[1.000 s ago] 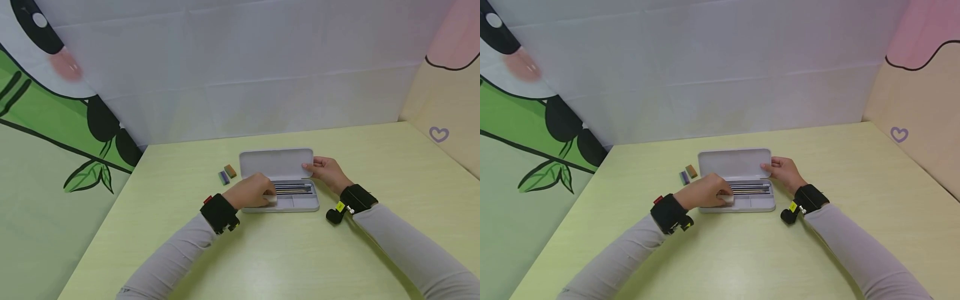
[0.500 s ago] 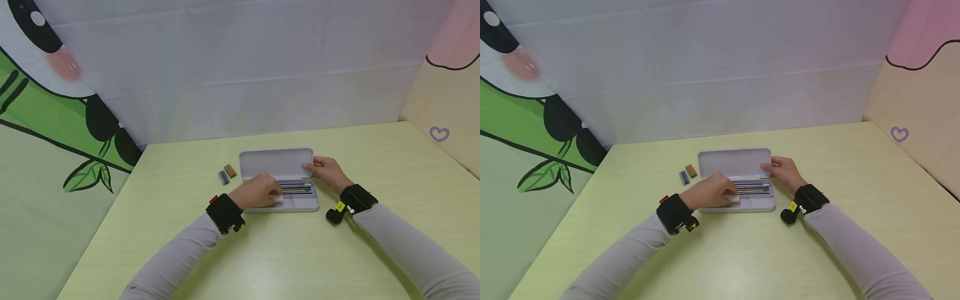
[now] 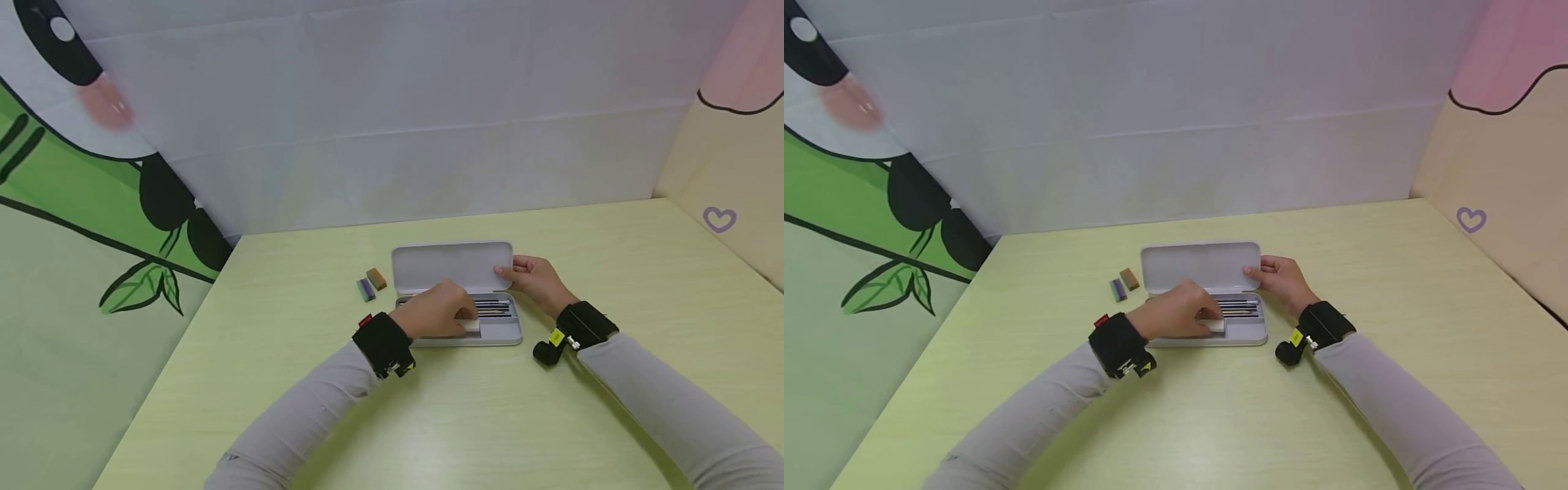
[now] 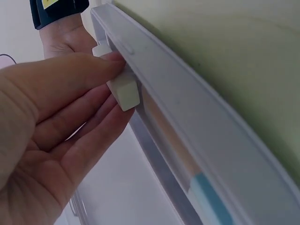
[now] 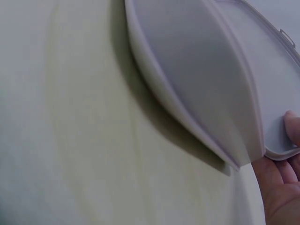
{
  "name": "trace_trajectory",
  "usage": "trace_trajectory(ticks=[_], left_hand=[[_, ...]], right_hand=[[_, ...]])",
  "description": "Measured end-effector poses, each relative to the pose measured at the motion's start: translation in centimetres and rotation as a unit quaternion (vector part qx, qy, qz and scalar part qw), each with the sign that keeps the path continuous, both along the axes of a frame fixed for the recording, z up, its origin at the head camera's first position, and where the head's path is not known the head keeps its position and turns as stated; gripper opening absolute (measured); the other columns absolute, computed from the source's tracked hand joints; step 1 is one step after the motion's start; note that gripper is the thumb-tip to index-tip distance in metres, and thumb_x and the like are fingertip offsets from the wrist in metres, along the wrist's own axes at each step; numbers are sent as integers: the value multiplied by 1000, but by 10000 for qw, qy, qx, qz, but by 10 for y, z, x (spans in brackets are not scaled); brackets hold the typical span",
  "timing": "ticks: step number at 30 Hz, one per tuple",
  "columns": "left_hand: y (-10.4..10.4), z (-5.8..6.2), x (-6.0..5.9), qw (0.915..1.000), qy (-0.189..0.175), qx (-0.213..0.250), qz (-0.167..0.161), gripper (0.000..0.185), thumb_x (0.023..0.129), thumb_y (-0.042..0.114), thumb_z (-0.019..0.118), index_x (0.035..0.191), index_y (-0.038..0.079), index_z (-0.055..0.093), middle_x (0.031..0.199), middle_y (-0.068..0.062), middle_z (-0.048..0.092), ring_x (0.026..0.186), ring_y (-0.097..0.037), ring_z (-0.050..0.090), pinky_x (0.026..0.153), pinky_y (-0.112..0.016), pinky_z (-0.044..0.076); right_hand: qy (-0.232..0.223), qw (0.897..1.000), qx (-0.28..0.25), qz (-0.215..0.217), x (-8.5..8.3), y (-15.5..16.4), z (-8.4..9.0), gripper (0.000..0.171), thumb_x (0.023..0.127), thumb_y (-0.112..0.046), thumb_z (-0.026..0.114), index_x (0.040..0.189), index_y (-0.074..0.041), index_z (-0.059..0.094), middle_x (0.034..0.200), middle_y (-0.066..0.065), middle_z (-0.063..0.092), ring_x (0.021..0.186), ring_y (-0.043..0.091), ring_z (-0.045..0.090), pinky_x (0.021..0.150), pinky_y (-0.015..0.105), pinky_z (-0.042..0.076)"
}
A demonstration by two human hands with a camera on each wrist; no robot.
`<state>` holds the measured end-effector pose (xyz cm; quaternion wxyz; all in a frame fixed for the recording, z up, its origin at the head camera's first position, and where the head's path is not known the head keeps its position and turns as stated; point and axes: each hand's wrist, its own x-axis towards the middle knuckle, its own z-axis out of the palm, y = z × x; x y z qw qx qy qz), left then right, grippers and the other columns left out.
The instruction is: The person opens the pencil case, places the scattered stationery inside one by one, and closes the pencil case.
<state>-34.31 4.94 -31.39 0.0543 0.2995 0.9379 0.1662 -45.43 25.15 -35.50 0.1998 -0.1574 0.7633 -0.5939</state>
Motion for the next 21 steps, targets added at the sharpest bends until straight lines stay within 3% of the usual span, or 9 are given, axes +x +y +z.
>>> trace_trajectory(ticks=[13,21], left_hand=[[2,-4,3,9999,-104,-51,118,16,84,6,71,99,9,76,94,-1,75,83,-6,66,76,-14,51],[-16,4,3,9994,210,86,261,17,81,4,72,98,5,74,91,-6,73,78,-12,60,73,-22,50]], right_hand=[[28,10000,-49,-9,1,0,-1,57,94,-24,62,138,9,45,93,-19,68,84,-9,62,78,12,52],[47,10000,-50,18,0,1,-2,56,94,-22,62,138,9,45,103,-11,69,84,-9,62,79,12,53]])
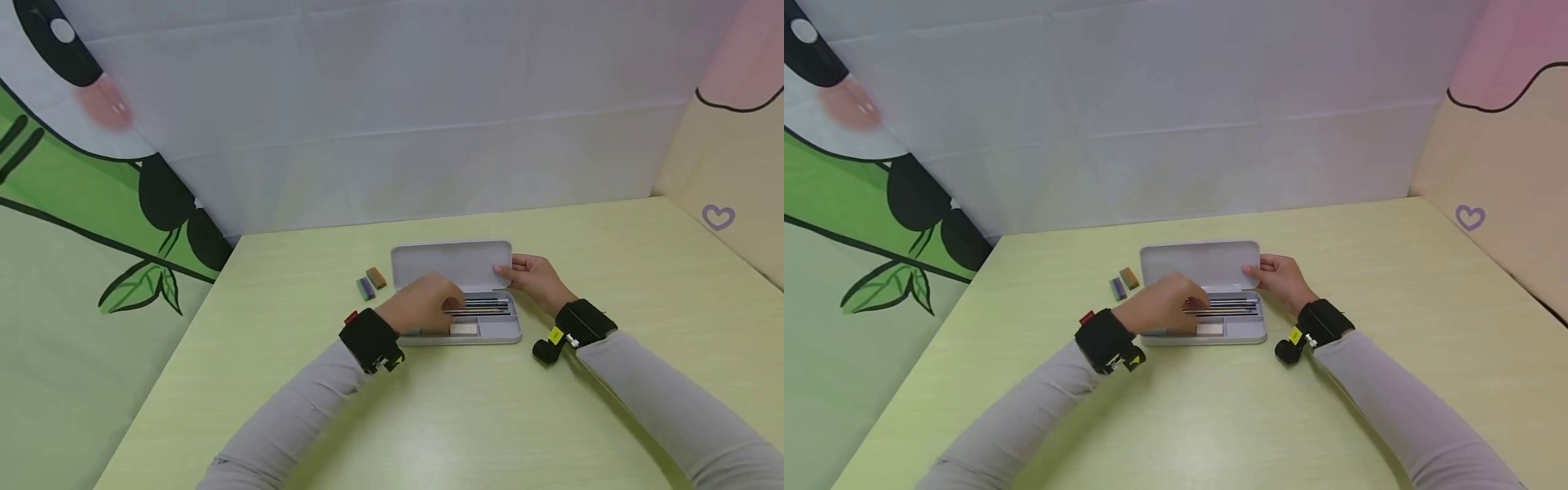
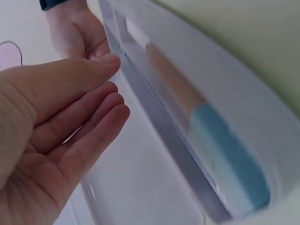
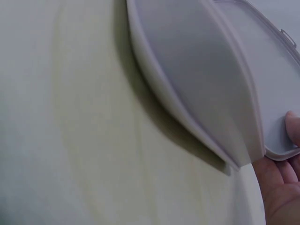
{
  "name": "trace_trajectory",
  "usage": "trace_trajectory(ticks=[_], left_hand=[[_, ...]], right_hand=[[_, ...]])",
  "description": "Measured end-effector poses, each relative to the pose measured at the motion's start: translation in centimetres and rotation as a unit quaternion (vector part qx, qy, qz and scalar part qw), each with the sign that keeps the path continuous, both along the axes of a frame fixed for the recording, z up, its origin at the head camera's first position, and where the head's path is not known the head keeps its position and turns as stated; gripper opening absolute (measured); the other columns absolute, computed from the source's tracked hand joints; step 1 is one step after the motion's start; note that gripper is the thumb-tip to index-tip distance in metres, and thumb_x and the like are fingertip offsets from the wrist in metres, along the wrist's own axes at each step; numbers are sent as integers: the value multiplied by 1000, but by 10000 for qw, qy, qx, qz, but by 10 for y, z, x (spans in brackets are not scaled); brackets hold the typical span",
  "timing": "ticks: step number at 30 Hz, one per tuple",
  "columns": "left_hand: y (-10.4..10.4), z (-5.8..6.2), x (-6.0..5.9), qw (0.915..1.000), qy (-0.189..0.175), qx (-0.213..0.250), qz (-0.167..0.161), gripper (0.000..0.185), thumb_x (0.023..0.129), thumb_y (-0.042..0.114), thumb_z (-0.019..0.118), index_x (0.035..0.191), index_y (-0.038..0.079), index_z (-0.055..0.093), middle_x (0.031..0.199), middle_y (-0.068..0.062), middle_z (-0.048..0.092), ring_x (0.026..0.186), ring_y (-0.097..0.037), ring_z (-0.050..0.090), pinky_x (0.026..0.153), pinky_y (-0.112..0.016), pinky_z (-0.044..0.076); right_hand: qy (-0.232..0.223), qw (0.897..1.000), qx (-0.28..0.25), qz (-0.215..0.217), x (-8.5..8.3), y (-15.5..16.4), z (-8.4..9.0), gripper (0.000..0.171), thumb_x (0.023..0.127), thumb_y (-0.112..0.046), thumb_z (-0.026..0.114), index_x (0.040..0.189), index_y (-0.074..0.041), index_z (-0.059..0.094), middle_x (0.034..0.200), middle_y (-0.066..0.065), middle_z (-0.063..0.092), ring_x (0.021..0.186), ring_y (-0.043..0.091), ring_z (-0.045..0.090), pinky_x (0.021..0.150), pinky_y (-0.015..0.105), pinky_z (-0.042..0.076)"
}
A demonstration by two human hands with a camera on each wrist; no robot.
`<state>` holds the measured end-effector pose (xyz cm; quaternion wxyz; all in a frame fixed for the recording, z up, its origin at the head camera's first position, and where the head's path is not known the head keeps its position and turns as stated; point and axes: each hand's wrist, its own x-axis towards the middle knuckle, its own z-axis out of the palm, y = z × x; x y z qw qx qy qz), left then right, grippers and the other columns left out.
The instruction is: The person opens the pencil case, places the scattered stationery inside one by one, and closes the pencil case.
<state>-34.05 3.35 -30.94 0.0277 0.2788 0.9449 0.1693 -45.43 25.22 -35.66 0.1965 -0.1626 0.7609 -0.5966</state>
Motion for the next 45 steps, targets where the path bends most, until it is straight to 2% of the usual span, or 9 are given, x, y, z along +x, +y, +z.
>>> trace_trajectory(ticks=[7,14,20,23,27,31,35,40,45], left_hand=[[-40,9,3,9985,41,374,403,21,83,3,71,104,0,72,101,-14,73,90,-23,68,81,-30,55],[-87,10,0,9931,163,547,1024,24,80,3,74,103,0,72,99,-14,73,88,-22,68,81,-31,56],[-120,5,-4,9856,120,493,1614,25,79,8,75,102,-1,73,98,-17,73,87,-25,67,82,-37,56],[-131,-2,-4,9810,-90,349,1908,30,79,11,75,106,-2,71,102,-17,72,93,-28,66,85,-39,55],[-140,-13,-4,9744,-435,248,2194,35,79,14,77,109,-1,71,105,-16,71,98,-28,64,87,-40,54],[-144,-21,-5,9755,-387,169,2157,36,78,17,78,108,-2,71,101,-16,71,94,-27,64,85,-40,54],[-144,-20,-5,9763,-345,144,2130,37,78,17,78,108,-3,70,101,-17,71,94,-28,64,85,-41,53],[-143,-19,-5,9743,-444,8,2207,37,77,19,80,106,-3,71,98,-16,70,90,-26,61,82,-39,52],[-143,-21,-6,9713,-554,-54,2313,33,76,21,81,100,0,72,91,-12,70,83,-21,58,75,-33,50]], right_hand=[[17,10000,81,-33,4,-1,-3,56,94,-22,62,138,8,45,110,-6,68,85,-10,62,80,12,53],[-10,9998,157,-88,8,-1,-5,57,94,-24,62,139,6,45,134,16,58,86,-9,62,81,13,53],[-72,9998,103,-130,12,-1,-8,57,94,-23,62,140,6,44,133,14,60,86,-9,62,81,13,53],[-127,9998,71,-155,14,-1,-8,57,94,-22,62,139,6,44,128,8,63,86,-9,62,80,13,53],[-141,9997,62,-168,17,-2,-8,56,94,-20,62,139,7,44,131,12,61,86,-9,61,80,13,53],[-107,9998,40,-143,20,-2,-8,55,94,-19,61,140,7,43,136,20,53,86,-9,61,80,13,53],[-61,9998,32,-165,21,-2,-7,56,94,-20,62,139,7,44,134,17,57,86,-10,62,80,13,53],[-33,9998,78,-167,23,-3,-7,56,95,-21,61,140,6,43,140,26,47,87,-10,61,81,12,52],[-14,9998,118,-187,25,-4,-7,56,95,-22,61,140,6,44,140,26,46,87,-11,61,80,11,52]])
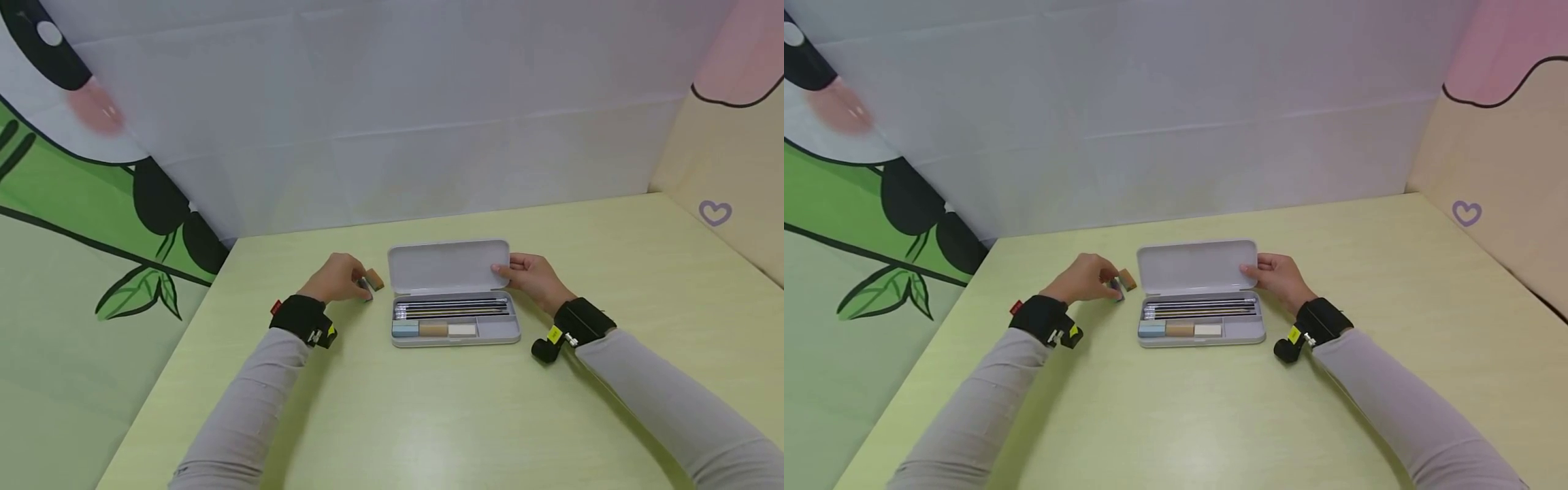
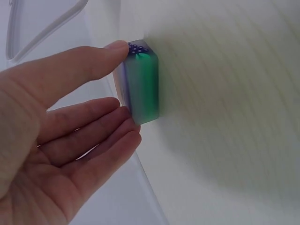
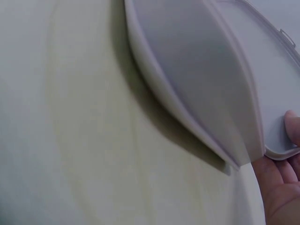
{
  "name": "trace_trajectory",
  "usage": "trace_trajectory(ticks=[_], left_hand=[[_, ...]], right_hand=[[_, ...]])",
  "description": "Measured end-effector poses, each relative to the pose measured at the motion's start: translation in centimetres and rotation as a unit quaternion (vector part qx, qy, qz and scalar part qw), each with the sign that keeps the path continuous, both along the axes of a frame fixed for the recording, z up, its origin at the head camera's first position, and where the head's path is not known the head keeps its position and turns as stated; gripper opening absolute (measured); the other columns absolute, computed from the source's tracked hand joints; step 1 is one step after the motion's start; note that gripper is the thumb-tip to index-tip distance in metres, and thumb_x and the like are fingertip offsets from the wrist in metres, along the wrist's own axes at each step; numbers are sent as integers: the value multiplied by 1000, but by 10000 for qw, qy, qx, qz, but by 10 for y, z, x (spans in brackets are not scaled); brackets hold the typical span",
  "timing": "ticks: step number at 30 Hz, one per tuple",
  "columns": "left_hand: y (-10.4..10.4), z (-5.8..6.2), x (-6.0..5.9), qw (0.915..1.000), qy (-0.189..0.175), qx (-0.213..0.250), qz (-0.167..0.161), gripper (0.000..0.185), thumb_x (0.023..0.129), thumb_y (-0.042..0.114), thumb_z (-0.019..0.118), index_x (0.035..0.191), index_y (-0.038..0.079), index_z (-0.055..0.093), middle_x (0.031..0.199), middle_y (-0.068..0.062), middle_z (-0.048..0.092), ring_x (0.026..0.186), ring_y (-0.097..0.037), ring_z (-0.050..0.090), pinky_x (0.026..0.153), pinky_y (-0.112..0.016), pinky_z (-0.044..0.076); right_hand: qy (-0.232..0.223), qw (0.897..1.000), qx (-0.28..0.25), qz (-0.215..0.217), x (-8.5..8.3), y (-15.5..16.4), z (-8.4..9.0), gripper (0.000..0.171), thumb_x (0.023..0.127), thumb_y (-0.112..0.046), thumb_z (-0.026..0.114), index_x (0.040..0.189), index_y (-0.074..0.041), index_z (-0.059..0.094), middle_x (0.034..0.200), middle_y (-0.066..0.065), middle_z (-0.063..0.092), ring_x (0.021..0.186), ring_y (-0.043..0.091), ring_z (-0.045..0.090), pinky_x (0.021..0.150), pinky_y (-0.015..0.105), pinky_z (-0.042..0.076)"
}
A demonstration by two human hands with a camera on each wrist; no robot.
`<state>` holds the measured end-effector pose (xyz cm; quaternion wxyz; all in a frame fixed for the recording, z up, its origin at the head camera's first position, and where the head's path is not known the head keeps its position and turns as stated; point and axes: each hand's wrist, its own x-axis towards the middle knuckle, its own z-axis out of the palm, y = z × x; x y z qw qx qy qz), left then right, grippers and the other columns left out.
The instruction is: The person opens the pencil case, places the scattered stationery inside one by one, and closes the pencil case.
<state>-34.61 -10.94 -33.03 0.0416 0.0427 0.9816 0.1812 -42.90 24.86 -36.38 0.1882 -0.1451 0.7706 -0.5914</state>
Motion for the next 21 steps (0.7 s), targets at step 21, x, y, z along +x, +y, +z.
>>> trace_trajectory(ticks=[21], left_hand=[[34,27,-4,9976,658,159,-132,42,75,20,81,106,-4,71,101,-15,74,94,-27,68,87,-39,54]], right_hand=[[38,9997,20,255,-35,3,5,55,95,-20,59,140,7,43,140,28,45,86,-11,60,80,11,52]])
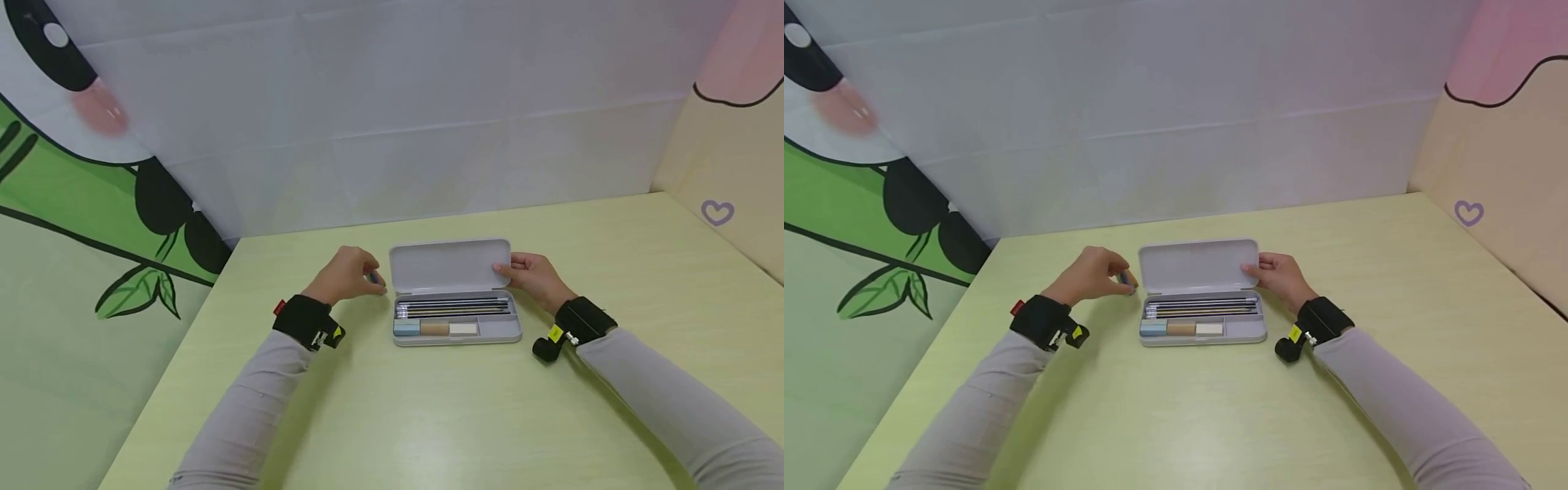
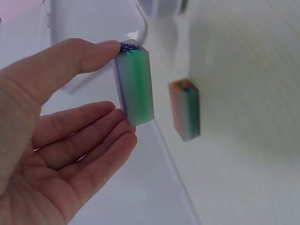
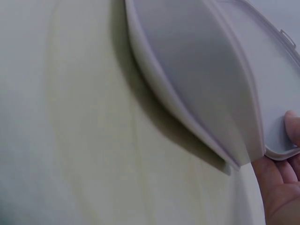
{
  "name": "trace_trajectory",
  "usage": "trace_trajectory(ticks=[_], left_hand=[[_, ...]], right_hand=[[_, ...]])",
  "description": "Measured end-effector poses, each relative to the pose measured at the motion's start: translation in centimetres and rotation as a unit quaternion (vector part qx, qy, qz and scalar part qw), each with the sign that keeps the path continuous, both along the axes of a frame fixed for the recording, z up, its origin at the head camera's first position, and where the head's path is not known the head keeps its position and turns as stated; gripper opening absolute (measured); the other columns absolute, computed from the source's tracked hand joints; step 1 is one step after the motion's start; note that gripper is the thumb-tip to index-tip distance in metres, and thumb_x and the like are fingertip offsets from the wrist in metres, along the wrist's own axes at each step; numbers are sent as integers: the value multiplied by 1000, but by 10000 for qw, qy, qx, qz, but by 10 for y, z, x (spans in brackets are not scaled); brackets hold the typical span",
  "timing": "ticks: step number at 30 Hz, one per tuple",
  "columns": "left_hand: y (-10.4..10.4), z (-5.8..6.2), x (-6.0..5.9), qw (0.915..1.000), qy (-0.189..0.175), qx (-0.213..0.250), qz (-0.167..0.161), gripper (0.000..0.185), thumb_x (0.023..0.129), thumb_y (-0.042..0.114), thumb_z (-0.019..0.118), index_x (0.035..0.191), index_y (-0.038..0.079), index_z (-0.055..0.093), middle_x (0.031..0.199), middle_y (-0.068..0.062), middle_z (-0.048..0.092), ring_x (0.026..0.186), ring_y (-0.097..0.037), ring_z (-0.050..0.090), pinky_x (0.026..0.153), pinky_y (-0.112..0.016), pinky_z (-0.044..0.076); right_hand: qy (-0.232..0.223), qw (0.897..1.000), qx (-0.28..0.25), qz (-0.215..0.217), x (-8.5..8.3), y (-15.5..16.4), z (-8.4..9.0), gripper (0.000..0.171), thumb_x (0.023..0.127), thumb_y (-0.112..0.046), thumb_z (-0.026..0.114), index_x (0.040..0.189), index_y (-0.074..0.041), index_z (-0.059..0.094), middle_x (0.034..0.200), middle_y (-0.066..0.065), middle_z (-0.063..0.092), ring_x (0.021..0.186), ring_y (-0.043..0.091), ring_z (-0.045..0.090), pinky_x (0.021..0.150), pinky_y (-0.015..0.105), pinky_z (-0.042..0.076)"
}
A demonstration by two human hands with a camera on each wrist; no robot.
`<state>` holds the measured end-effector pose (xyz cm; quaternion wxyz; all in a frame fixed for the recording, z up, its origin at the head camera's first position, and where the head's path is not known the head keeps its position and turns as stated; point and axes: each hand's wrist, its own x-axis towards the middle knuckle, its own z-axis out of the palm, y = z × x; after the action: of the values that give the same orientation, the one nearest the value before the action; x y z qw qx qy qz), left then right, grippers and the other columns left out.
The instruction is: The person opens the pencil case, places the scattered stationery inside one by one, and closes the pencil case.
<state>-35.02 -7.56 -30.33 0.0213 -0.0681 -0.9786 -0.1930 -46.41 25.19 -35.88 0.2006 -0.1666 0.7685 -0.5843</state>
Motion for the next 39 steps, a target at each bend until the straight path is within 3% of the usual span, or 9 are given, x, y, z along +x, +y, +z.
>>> trace_trajectory(ticks=[7,17,21,27,32,35,39], left_hand=[[21,9,1,9993,270,-107,-222,37,73,22,83,99,-2,73,93,-12,74,82,-20,64,78,-33,55],[38,9,2,9990,257,85,-366,43,74,20,81,107,-5,70,101,-15,73,91,-24,68,85,-35,56],[50,7,3,9972,298,188,-660,42,76,20,78,109,-4,69,102,-13,73,92,-23,67,85,-34,56],[83,5,3,9887,710,185,-1310,43,78,22,76,112,-2,68,102,-10,71,94,-22,65,85,-32,54],[110,6,-1,9812,779,87,-1763,44,79,25,76,114,0,67,102,-6,70,94,-19,64,86,-29,52],[121,6,-7,9802,634,47,-1876,46,80,27,76,117,1,66,104,-5,70,95,-16,64,87,-25,52],[131,3,-17,9826,402,113,-1807,46,81,27,75,119,2,65,106,-4,69,97,-14,63,88,-23,52]], right_hand=[[0,10000,69,10,-4,-1,0,55,96,-21,59,141,6,42,141,27,45,86,-10,59,81,11,52],[-30,9999,94,-23,-9,-1,0,56,95,-23,60,141,5,43,141,27,46,86,-9,60,81,12,52],[-47,9999,111,-25,-10,-1,0,56,96,-23,59,140,6,43,141,27,45,86,-9,60,81,12,52],[8,9999,101,-8,-12,-1,0,55,96,-23,59,139,7,44,139,27,48,85,-9,61,81,13,53],[17,10000,58,12,-14,0,1,55,95,-23,60,138,8,45,118,4,69,83,-8,62,79,13,53],[3,10000,-17,35,-15,1,2,55,95,-23,61,138,9,45,100,-12,70,83,-8,62,78,12,53],[-13,10000,-57,61,-15,2,4,56,95,-23,61,137,9,46,89,-20,67,82,-7,62,77,12,52]])
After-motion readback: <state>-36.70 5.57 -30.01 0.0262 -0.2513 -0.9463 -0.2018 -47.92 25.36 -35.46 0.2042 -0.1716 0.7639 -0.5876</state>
